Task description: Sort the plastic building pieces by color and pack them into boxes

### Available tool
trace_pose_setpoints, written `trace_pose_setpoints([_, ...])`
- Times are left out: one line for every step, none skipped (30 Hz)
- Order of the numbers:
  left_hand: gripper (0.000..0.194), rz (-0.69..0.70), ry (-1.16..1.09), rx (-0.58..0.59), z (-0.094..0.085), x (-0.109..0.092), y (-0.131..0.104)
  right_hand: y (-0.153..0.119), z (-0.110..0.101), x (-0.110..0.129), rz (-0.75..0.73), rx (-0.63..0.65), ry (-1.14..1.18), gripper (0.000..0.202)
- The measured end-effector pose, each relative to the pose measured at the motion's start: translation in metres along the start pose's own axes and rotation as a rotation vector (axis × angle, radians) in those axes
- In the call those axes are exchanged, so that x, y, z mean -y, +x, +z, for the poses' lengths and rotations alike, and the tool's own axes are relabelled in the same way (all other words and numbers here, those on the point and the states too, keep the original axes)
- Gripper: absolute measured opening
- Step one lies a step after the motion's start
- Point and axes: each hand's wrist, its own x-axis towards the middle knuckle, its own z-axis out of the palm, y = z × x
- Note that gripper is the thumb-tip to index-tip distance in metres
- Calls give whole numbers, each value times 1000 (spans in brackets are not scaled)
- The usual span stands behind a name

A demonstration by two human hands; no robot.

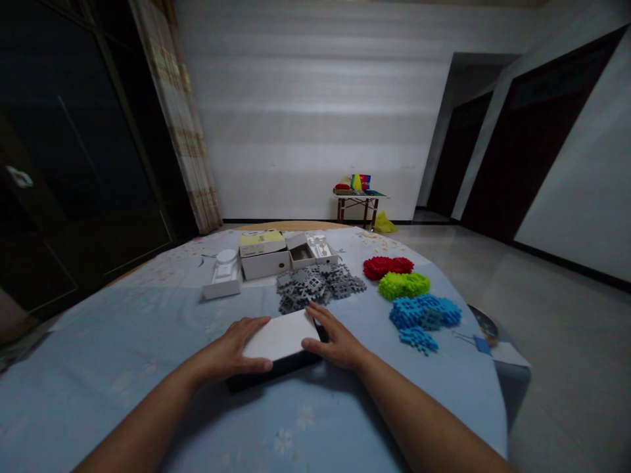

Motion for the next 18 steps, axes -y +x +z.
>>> trace_pose_setpoints([89,-5,7,5,0,-1,0,0,0,0,3,15,-2,75])
trace_pose_setpoints([90,-10,14,10,0,-2,0,0,-1,1,10,26,-3,75])
trace_pose_setpoints([90,-14,21,14,0,-3,-1,0,-1,1,18,33,-3,76])
trace_pose_setpoints([91,-16,25,16,0,-4,-1,0,-1,2,26,37,1,77])
trace_pose_setpoints([91,-15,23,16,-1,-4,-1,0,-2,2,33,41,6,78])
trace_pose_setpoints([92,-16,15,10,-1,-5,-1,0,-3,3,37,46,10,81])
trace_pose_setpoints([92,-19,-5,-6,-2,-4,-2,0,-4,4,38,54,13,86])
trace_pose_setpoints([92,-31,-42,-36,-3,-4,-2,0,-6,5,37,68,13,91])
trace_pose_setpoints([92,-55,-99,-83,-4,-2,-2,0,-8,5,34,86,9,97])
trace_pose_setpoints([90,-89,-174,-146,-5,0,-2,1,-9,5,32,106,1,103])
trace_pose_setpoints([87,-131,-261,-223,-6,2,-2,2,-11,5,31,128,-10,107])
trace_pose_setpoints([82,-176,-349,-313,-6,6,-2,3,-12,5,31,148,-21,111])
trace_pose_setpoints([76,-216,-425,-405,-6,10,-3,4,-14,4,31,168,-30,113])
trace_pose_setpoints([71,-247,-483,-493,-5,15,-4,6,-15,4,29,186,-34,114])
trace_pose_setpoints([67,-269,-521,-572,-3,21,-5,7,-16,3,27,203,-35,114])
trace_pose_setpoints([63,-287,-543,-634,0,27,-6,9,-17,3,28,218,-36,114])
trace_pose_setpoints([59,-302,-555,-675,3,34,-8,10,-18,4,30,233,-40,114])
trace_pose_setpoints([57,-318,-566,-698,7,40,-9,10,-19,5,35,246,-49,114])
